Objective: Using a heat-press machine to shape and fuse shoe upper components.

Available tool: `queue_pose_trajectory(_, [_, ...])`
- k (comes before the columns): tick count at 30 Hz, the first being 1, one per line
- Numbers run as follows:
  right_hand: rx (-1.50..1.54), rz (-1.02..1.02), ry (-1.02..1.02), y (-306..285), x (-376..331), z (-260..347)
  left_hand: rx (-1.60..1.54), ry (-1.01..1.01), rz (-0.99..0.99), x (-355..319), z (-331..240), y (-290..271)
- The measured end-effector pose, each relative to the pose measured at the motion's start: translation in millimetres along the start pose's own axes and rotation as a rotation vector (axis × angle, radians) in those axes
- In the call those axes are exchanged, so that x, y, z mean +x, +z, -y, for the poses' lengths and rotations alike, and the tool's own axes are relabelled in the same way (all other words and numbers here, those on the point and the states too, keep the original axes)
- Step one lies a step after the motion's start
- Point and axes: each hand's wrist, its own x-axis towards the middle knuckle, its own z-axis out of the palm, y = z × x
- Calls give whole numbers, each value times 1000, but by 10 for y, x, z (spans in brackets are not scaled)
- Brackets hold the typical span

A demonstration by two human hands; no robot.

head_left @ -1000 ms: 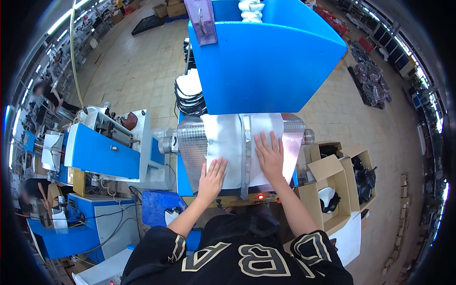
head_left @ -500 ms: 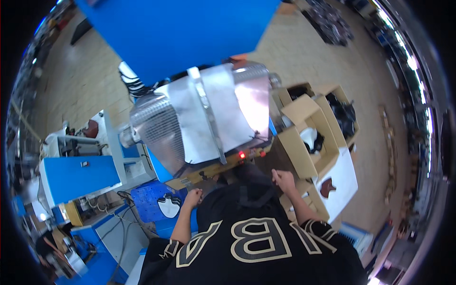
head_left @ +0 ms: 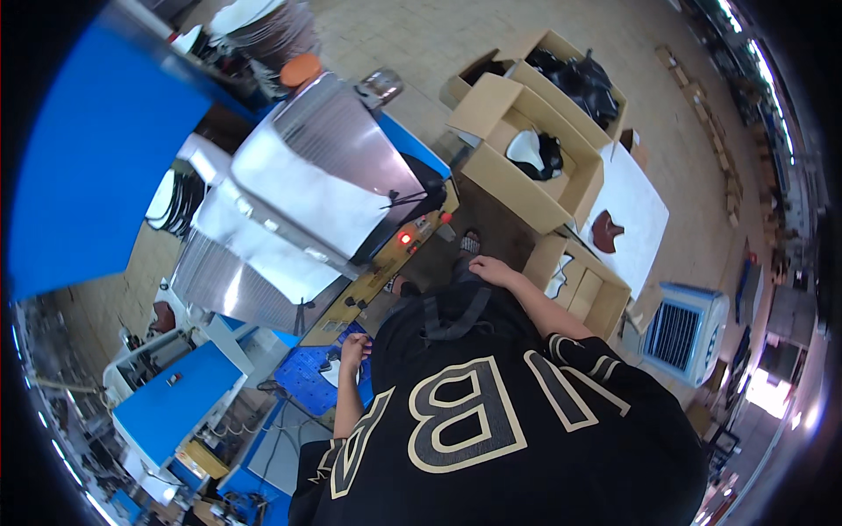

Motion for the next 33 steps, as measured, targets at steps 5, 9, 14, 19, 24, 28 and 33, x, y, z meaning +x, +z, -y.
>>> queue_pose_trajectory(5, [144, 97, -10, -192, -72, -438, 21, -52, -106, 147, -11, 418])
queue_pose_trajectory(9, [364, -45, 128, -809, -21, -473, 200, 108, -104, 315, 37, 715])
queue_pose_trajectory(14, [395, -546, 78, -1596, 602, -968, 753, 265, -268, 207, -495, 1235])
queue_pose_trajectory(19, [265, -726, -6, -2162, 1373, -1669, 555, 235, -346, -44, -766, 1689])
queue_pose_trajectory(24, [317, -426, 68, -2431, 1791, -1629, 564, 191, -464, -216, -543, 1935])
queue_pose_trajectory(28, [196, -354, 73, -2558, 2149, -1856, 582, 206, -527, -214, -341, 2082])
queue_pose_trajectory(33, [179, -265, 154, -2628, 2513, -2112, 349, 264, -624, -398, -366, 2449])
